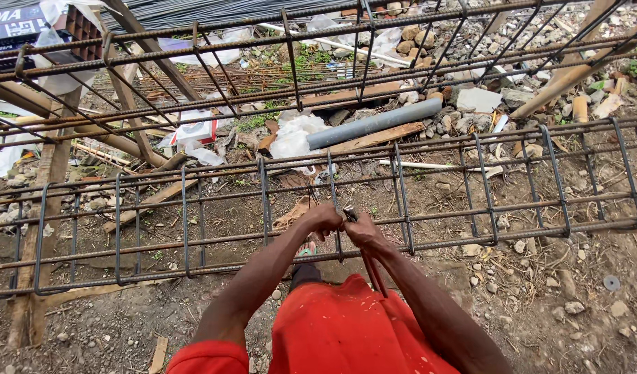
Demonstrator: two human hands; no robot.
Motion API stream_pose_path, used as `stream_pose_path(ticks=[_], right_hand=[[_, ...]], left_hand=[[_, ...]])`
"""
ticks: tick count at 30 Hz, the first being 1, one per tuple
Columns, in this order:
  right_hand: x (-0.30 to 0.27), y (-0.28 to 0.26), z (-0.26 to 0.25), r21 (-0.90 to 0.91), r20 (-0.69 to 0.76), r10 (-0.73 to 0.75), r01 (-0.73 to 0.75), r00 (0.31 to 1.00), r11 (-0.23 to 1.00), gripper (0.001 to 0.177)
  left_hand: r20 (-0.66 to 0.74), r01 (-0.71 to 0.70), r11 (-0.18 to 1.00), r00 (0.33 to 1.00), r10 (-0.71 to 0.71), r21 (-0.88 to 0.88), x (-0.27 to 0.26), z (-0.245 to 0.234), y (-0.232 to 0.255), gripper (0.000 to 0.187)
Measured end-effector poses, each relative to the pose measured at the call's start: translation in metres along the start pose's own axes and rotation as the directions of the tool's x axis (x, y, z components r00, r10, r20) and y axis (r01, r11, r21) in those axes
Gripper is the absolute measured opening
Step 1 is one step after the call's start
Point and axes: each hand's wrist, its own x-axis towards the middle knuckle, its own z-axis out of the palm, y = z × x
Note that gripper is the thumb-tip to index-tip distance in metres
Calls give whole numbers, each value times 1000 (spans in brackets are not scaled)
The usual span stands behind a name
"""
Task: The person ties a rebar mesh grid using a wire twister tool. They repeatedly wrap wire around intersections of the steel bars and twist it to secure the structure.
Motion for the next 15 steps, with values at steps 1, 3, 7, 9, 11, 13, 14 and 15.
stream_pose_path(ticks=[1,3,7,9,11,13,14,15], right_hand=[[23,29,-6,-4,3,-4,4,1000,1000,23],[60,97,-14,-186,258,-585,633,769,751,14],[3,30,-12,-261,233,-532,579,814,773,12],[-25,-12,-2,-130,112,-99,113,989,985,15],[-9,17,2,-188,162,-189,218,969,958,15],[-3,35,2,-237,209,-272,319,939,918,15],[-2,36,-1,-229,216,-242,290,946,929,16],[-1,37,-4,-221,223,-212,261,951,940,18]], left_hand=[[-5,-1,1000,1000,1,-3,4,-4,-3,16],[5,-55,990,998,56,-130,9,1,-15,26],[47,-63,994,997,67,-87,4,-4,-9,33],[4,-85,988,996,86,-126,10,0,-9,39],[2,-117,960,993,122,-253,26,0,-27,39],[2,-149,917,987,161,-370,29,-1,-36,40],[42,-145,930,985,168,-338,25,-3,-34,38],[82,-142,942,981,174,-304,22,-6,-32,37]])
